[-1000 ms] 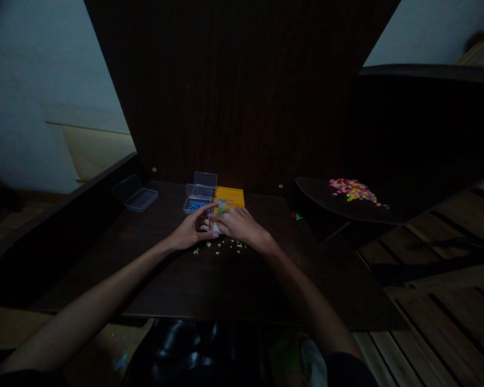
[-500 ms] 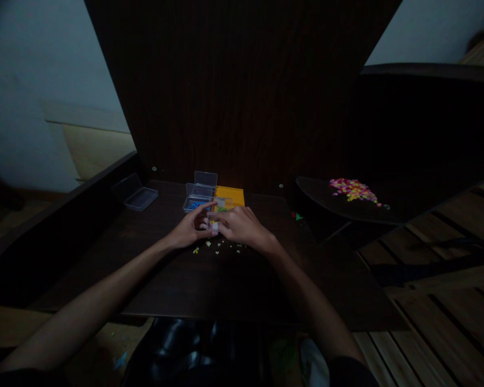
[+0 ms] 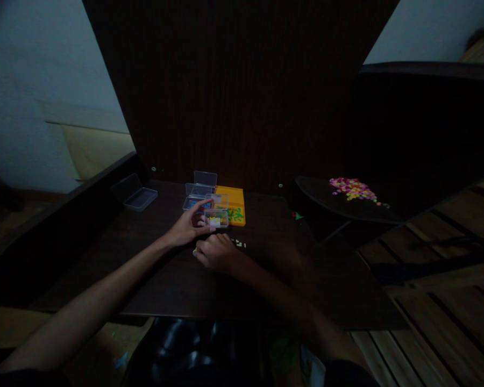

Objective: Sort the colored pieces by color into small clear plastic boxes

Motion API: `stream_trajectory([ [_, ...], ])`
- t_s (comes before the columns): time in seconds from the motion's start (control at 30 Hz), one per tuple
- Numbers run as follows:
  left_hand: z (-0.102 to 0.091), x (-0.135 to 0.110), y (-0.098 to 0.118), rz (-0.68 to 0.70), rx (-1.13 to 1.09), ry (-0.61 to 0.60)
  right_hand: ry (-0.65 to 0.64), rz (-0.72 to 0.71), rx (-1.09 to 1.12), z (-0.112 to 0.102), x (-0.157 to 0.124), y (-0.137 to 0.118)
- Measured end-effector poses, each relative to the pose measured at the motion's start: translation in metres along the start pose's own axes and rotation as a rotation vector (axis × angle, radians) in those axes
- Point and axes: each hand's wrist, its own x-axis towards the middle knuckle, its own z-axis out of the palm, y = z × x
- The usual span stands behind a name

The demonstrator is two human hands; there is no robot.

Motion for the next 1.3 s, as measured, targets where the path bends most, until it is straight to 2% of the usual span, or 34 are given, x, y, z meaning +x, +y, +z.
stream_trajectory([
  [0.13, 0.000, 0.000, 0.000, 0.011, 0.010, 0.003, -0.021, 0.064, 0.023, 0.003, 0.005, -0.002],
  [0.4, 0.000, -0.001, 0.000, 0.011, -0.011, -0.006, 0.031, 0.008, 0.047, 0.009, -0.001, 0.003],
  [0.87, 0.000, -0.002, -0.003, -0.023, 0.002, 0.007, 0.080, -0.034, 0.442, 0.023, -0.019, 0.012],
  [1.0, 0.001, -0.004, -0.002, -0.024, 0.015, 0.012, 0.080, -0.061, 0.543, 0.006, -0.025, 0.021],
  [1.13, 0.005, -0.007, -0.002, -0.016, 0.007, 0.007, 0.215, -0.006, 0.589, -0.027, -0.023, 0.044],
  [1.2, 0.007, -0.008, -0.001, -0.016, 0.009, -0.008, 0.214, 0.015, 0.537, -0.042, -0.019, 0.055],
  [1.3, 0.009, -0.010, 0.002, -0.022, 0.018, -0.031, 0.163, 0.012, 0.336, -0.056, -0.008, 0.066],
])
